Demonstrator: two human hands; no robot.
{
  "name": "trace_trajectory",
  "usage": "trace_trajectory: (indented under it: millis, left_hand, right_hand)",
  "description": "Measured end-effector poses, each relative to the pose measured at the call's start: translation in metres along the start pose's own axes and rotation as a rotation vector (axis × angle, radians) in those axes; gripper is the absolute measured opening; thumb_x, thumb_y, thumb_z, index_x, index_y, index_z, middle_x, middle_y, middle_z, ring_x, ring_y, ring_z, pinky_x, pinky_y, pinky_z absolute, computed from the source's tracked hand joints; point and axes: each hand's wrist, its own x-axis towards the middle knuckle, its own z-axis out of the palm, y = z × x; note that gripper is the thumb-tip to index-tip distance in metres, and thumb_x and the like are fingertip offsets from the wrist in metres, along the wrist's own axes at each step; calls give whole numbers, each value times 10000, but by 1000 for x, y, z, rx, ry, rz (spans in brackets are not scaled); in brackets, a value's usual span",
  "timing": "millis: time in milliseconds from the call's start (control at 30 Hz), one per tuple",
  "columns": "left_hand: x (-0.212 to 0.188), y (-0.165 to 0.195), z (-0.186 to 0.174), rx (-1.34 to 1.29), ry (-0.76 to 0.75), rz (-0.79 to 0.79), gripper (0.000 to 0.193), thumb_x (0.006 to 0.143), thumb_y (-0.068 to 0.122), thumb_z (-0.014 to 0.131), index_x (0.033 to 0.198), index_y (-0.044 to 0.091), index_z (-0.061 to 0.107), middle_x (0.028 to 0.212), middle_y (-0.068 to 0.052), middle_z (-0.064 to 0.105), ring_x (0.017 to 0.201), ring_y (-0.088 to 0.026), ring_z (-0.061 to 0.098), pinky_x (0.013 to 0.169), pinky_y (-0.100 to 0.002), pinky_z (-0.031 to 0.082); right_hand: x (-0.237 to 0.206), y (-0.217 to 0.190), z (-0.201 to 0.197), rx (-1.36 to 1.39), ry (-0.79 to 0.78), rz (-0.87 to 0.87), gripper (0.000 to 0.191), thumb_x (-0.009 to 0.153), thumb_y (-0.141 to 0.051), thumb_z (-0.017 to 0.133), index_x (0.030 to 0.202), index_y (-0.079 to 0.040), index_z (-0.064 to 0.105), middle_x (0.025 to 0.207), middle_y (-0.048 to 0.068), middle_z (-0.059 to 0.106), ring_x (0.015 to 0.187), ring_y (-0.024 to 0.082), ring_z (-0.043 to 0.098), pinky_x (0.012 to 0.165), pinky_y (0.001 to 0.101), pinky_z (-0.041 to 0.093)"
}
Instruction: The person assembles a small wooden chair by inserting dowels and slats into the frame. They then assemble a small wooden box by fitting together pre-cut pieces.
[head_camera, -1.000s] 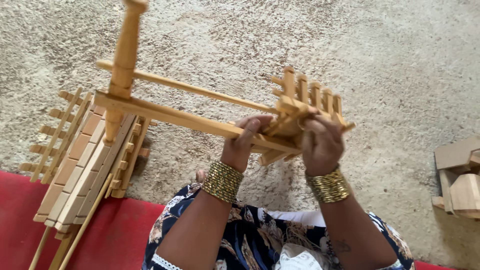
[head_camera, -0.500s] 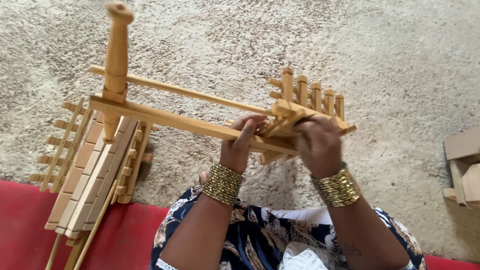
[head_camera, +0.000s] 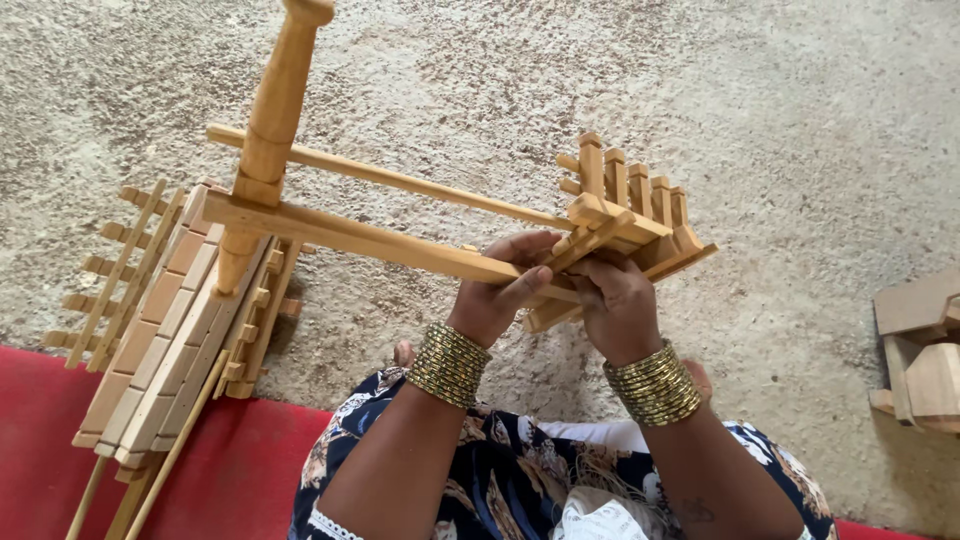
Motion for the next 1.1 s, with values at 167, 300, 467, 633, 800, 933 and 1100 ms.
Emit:
trace_trajectory:
  millis: [167, 300, 467, 633, 800, 933, 1100]
  left_hand:
    - [2, -2, 1, 37, 9, -2, 575, 940, 300, 713, 1409, 6, 559, 1244, -173, 693, 1146, -222, 670, 968, -341, 578]
    - [1, -4, 3, 65, -1, 23, 569, 950, 305, 711, 1408, 0, 571, 1245, -180, 700, 1147, -232, 679, 968, -346, 584]
    - [0, -3, 4, 36, 88, 18, 540, 959, 280, 688, 1406, 6, 560, 1330, -129, 667, 1214, -204, 641, 1023, -336, 542]
    - [1, 2, 4, 54, 122, -40, 544, 963, 293, 673, 1422, 21, 566, 1321, -145, 671, 1193, -219, 640, 1014, -345, 540]
    - [0, 7, 4, 124, 97, 5, 537, 978, 328, 660, 1413, 26, 572, 1322, -142, 682, 1217, -219, 654, 1030, -342, 546]
    - [-1, 6, 7, 119, 60, -29, 542, 959, 312, 683, 1407, 27, 572, 1298, -140, 677, 1211, -220, 658, 1031, -349, 555]
    - [-3, 6, 8, 82, 102, -5, 507, 975, 292, 669, 1399, 28, 586, 1312, -123, 677, 1188, -204, 641, 1020, -339, 535]
  right_hand:
    - [5, 2, -5, -295, -88, 0, 246, 838, -11, 667, 1051, -69, 775, 1040, 194, 738, 880, 316, 726, 818, 413, 613]
    - [5, 2, -8, -367, -189, 171, 216, 858, -76, 687, 1051, -94, 783, 985, 196, 740, 805, 327, 723, 756, 423, 607]
    - [2, -1, -4, -148, -66, 116, 211, 891, -22, 635, 1040, -75, 773, 921, 180, 732, 819, 330, 714, 777, 418, 597]
    - [4, -1, 2, -31, -81, 103, 272, 896, 15, 553, 1086, -52, 737, 906, 168, 724, 810, 309, 721, 752, 418, 597]
    - [12, 6, -8, -312, -243, 69, 291, 899, -29, 558, 1135, -49, 727, 892, 185, 727, 766, 336, 701, 747, 456, 585]
    - [10, 7, -14, -394, -379, 156, 240, 929, -114, 570, 1106, -77, 727, 854, 170, 734, 735, 317, 712, 758, 441, 592]
    - [6, 6, -7, 2, -157, 32, 219, 931, -82, 555, 1070, -32, 717, 881, 179, 726, 769, 313, 716, 714, 418, 597]
